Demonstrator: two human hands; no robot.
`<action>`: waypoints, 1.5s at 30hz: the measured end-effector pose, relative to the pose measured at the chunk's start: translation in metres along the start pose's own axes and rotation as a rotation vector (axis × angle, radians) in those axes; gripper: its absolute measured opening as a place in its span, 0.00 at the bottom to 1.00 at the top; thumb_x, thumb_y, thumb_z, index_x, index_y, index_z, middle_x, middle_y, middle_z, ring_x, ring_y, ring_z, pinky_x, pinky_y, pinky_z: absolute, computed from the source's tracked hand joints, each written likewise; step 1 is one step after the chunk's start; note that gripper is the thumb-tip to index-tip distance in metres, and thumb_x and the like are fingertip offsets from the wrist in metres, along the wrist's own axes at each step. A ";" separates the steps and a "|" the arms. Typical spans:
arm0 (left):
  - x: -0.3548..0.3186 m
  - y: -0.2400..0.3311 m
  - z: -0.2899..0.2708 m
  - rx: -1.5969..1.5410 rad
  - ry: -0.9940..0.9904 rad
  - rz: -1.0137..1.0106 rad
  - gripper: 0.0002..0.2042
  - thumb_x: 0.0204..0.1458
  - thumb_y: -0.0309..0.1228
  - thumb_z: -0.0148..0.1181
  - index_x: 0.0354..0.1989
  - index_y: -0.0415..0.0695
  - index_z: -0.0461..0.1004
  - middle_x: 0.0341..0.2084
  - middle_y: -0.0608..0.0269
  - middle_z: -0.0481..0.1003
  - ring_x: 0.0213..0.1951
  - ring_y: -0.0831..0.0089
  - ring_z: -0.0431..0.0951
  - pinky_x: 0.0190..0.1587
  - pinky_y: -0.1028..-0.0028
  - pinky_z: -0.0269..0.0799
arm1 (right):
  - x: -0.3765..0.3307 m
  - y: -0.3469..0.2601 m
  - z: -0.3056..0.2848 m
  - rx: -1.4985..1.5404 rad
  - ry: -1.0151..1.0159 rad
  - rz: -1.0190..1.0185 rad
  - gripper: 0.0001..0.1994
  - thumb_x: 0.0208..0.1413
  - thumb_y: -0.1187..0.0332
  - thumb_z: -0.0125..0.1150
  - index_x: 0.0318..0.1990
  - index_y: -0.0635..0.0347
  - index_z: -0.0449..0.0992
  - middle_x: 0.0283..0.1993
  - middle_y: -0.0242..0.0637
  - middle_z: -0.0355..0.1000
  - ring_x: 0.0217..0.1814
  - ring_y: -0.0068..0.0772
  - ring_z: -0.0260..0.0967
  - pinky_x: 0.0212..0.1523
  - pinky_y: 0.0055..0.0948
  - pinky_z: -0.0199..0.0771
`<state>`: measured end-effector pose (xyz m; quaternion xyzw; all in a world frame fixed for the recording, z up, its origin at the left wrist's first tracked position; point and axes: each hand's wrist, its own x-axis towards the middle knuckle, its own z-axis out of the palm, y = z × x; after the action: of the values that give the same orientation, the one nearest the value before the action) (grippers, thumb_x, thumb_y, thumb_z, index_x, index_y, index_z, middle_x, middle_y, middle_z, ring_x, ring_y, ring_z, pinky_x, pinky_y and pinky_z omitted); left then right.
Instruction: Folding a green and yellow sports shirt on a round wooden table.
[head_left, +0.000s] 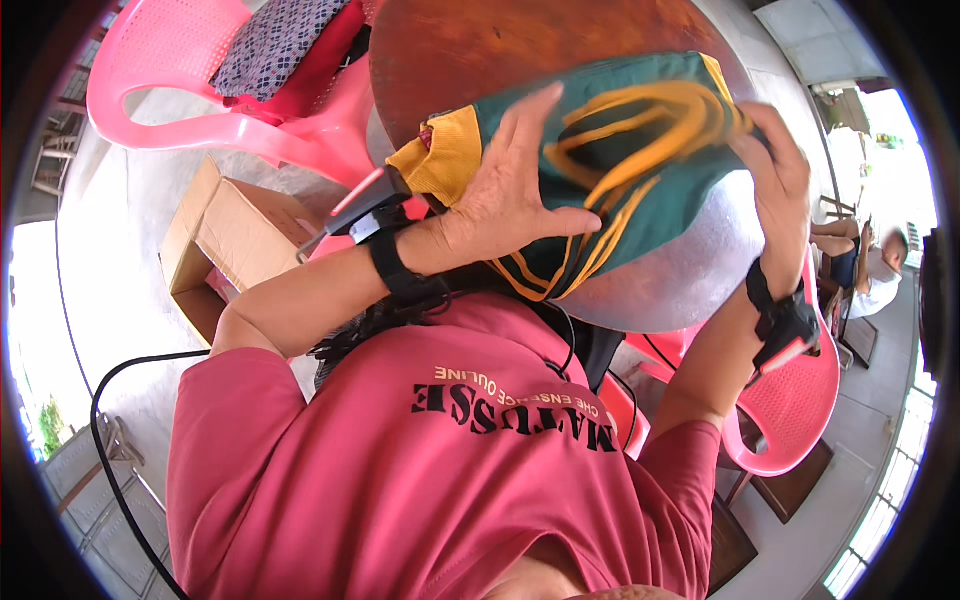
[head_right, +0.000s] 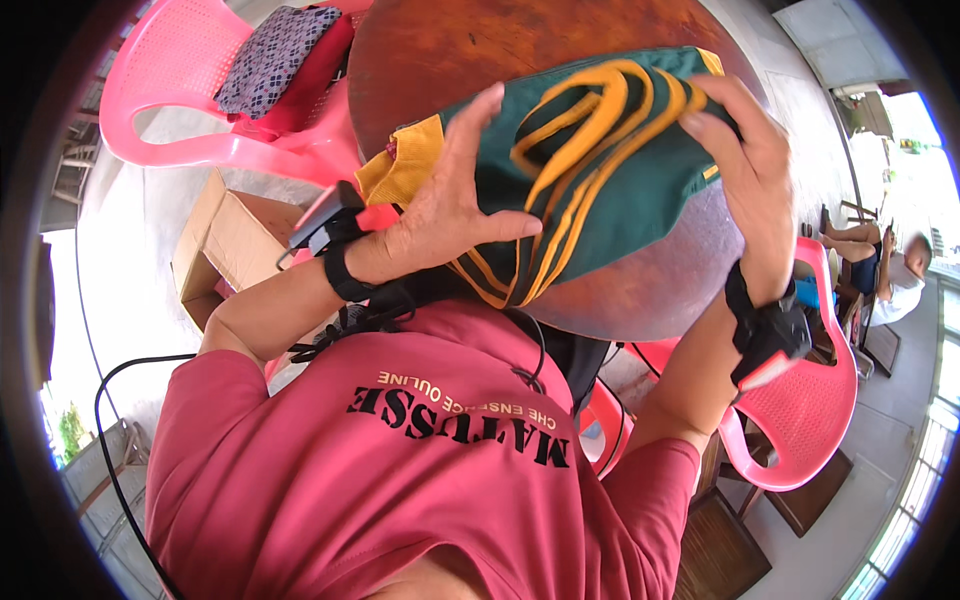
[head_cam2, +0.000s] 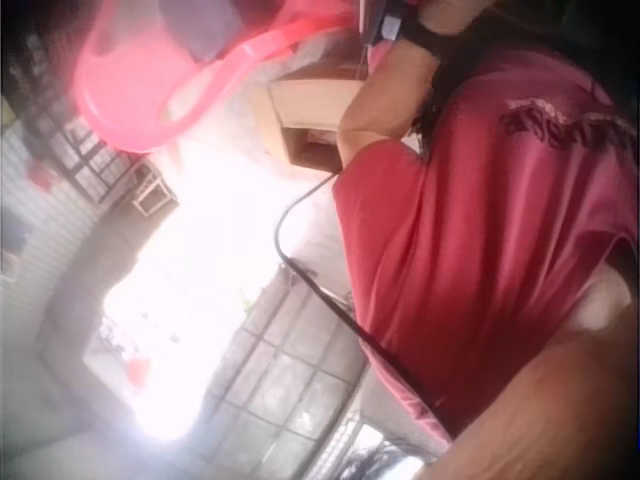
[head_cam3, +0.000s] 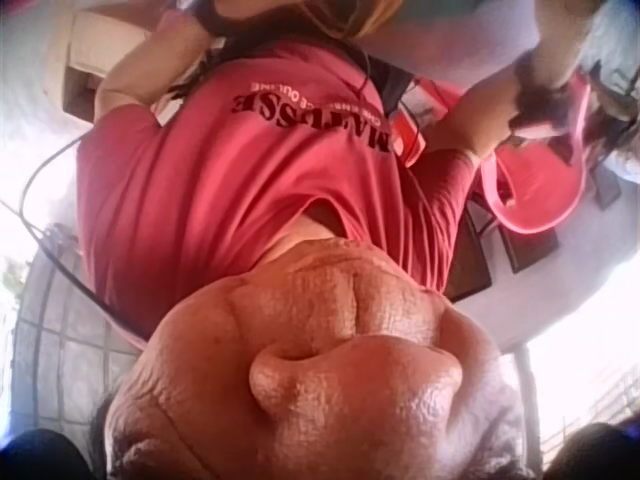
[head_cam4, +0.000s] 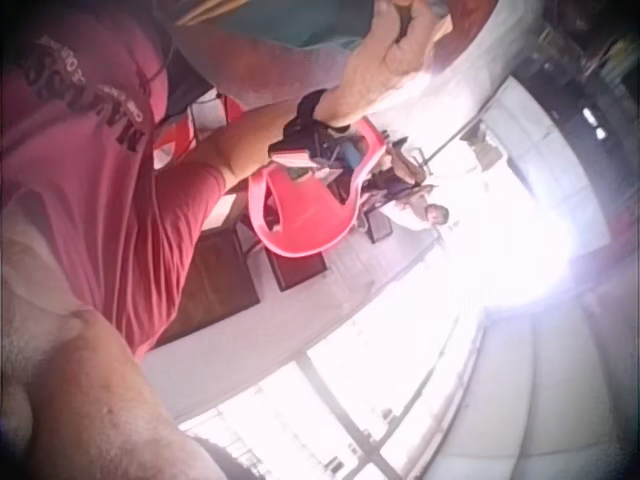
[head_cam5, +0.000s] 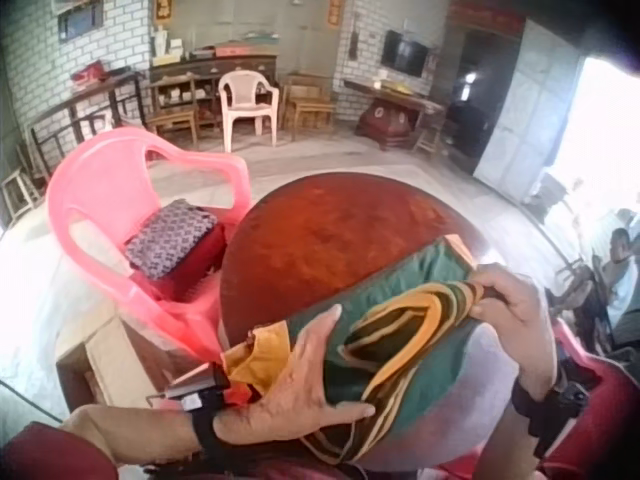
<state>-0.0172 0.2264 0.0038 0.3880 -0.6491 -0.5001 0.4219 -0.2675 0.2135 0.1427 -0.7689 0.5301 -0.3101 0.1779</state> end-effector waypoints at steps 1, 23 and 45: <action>0.006 0.009 -0.006 0.154 -0.008 0.255 0.53 0.35 0.47 0.73 0.67 0.39 0.46 0.62 0.47 0.55 0.65 0.52 0.52 0.64 0.59 0.51 | -0.014 -0.005 -0.007 -0.027 0.014 0.017 0.11 0.53 0.70 0.58 0.43 0.65 0.73 0.37 0.36 0.73 0.40 0.33 0.70 0.48 0.26 0.67; -0.059 0.009 0.067 -0.953 -0.364 -0.698 0.21 0.54 0.37 0.58 0.54 0.42 0.65 0.48 0.60 0.72 0.49 0.64 0.73 0.54 0.66 0.66 | 0.037 0.023 0.085 -0.166 -0.483 -0.357 0.11 0.50 0.62 0.57 0.38 0.56 0.77 0.40 0.37 0.75 0.47 0.40 0.68 0.53 0.37 0.62; -0.036 -0.011 0.048 -1.373 0.000 -0.909 0.18 0.60 0.36 0.50 0.55 0.42 0.65 0.51 0.57 0.72 0.52 0.62 0.73 0.57 0.59 0.66 | 0.084 0.073 0.187 -0.098 -0.499 -0.131 0.14 0.47 0.54 0.58 0.35 0.52 0.77 0.34 0.38 0.76 0.41 0.43 0.71 0.47 0.40 0.64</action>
<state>-0.0488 0.2735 -0.0196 0.2689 0.0217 -0.9076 0.3216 -0.1737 0.0986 -0.0163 -0.8619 0.4334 -0.0956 0.2453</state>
